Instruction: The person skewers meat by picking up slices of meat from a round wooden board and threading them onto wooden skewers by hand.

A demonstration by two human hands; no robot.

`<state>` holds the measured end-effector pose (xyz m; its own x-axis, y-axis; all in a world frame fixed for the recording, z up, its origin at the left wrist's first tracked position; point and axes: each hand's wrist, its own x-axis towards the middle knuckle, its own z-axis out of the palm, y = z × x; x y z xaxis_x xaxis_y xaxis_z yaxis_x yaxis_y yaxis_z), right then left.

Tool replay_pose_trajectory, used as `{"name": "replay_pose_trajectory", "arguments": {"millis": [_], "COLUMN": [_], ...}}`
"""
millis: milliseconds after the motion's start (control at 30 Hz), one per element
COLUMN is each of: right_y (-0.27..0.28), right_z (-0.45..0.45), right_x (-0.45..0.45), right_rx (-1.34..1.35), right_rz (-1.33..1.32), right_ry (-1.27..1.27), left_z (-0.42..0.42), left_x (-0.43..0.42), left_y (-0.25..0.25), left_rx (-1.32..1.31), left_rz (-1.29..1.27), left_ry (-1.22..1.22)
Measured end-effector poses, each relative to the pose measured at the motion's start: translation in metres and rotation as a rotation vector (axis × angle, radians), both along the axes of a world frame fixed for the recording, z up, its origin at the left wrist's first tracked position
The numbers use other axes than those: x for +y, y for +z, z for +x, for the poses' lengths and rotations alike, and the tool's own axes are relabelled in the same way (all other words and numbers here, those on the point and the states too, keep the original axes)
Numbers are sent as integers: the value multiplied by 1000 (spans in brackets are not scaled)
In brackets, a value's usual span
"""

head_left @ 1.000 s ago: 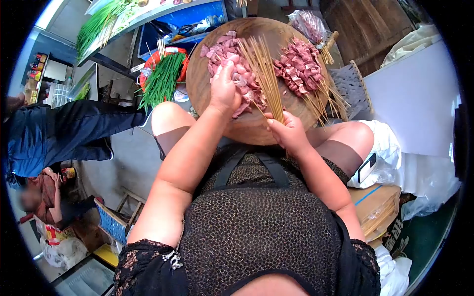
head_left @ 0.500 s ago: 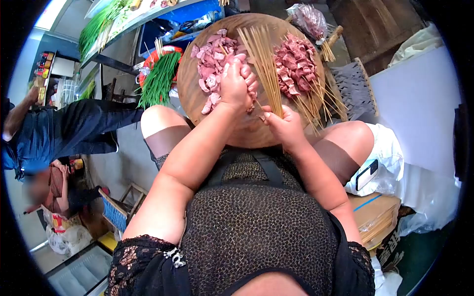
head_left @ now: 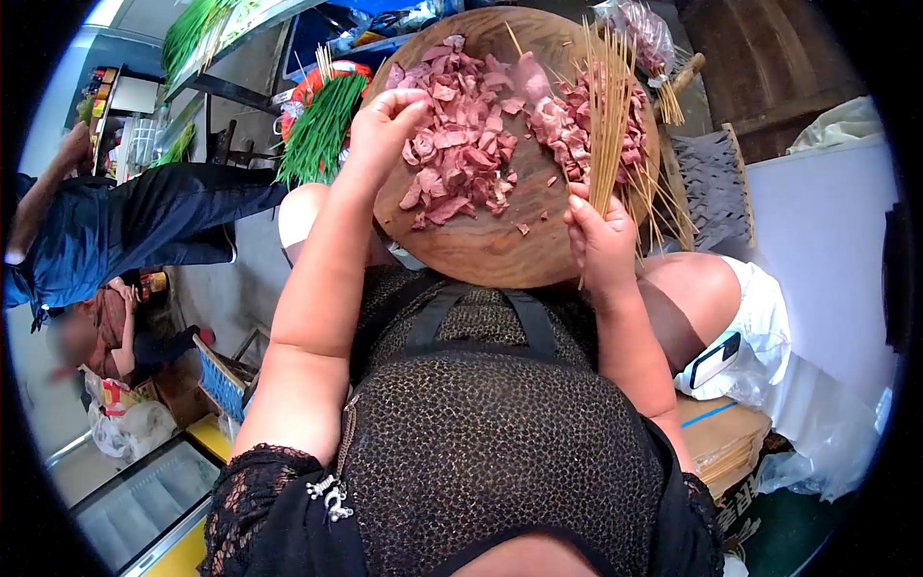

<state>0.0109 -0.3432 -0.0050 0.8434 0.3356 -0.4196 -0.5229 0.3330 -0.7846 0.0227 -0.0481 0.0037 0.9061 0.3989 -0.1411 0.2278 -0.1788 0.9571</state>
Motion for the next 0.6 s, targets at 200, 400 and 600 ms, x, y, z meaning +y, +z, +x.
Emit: {"name": "replay_pose_trajectory", "arguments": {"millis": [200,400,600], "right_y": [1,-5,-6], "right_z": [2,3,2], "right_x": [5,5,-3], "right_rx": [-7,-7,23], "right_rz": [-14,-61,-34], "right_ry": [6,7,2], "left_z": [-19,-17,-25], "left_x": [-27,-49,-36], "left_y": [-6,1,-11], "left_rx": [-38,-262,-113], "left_rz": [501,827,893], "left_ry": [-230,-335,-562]}}
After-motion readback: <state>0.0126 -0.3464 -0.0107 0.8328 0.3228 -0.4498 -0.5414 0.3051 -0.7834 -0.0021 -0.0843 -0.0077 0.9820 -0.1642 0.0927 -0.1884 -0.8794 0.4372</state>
